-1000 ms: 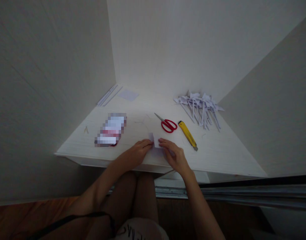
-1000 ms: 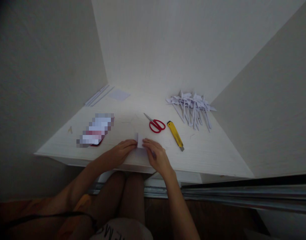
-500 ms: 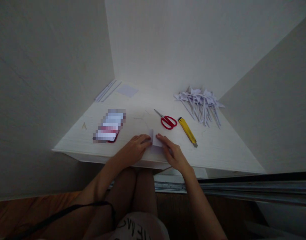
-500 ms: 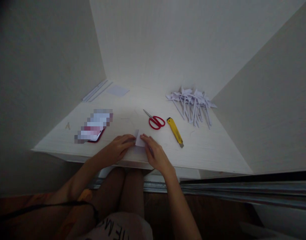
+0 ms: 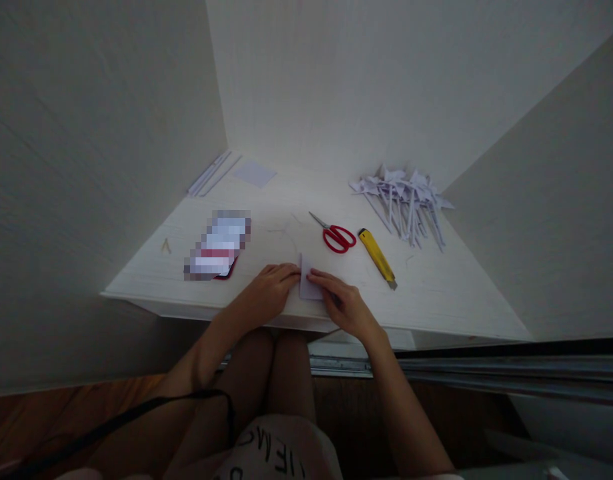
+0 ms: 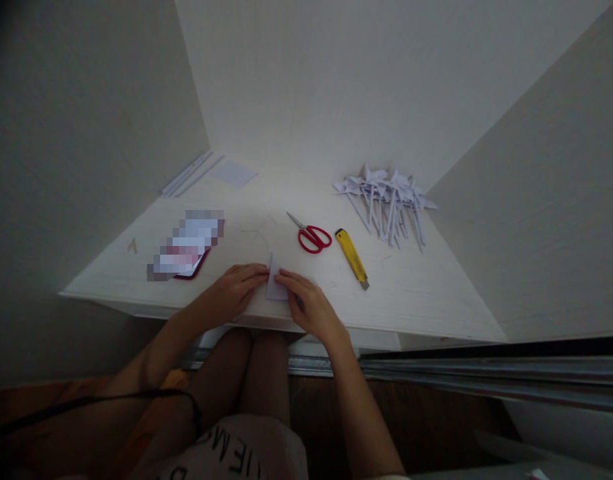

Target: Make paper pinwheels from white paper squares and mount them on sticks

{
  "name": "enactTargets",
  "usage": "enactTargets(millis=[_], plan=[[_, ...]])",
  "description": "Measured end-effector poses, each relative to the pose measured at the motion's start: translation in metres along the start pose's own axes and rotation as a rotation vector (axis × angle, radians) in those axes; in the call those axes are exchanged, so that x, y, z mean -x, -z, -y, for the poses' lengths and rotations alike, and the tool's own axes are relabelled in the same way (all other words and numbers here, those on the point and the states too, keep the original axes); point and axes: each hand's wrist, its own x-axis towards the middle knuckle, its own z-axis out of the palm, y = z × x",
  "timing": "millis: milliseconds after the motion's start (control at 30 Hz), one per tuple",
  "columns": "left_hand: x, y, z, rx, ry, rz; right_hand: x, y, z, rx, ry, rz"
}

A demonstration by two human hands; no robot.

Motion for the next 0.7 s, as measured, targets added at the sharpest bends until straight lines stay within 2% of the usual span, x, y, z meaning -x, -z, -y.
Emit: enactTargets(millis=[700], plan=[[0.001,0.002,-0.001,-0.027,-0.022,-0.038,-0.002,0.012,-0.004,-0.063,-0.006,0.117]])
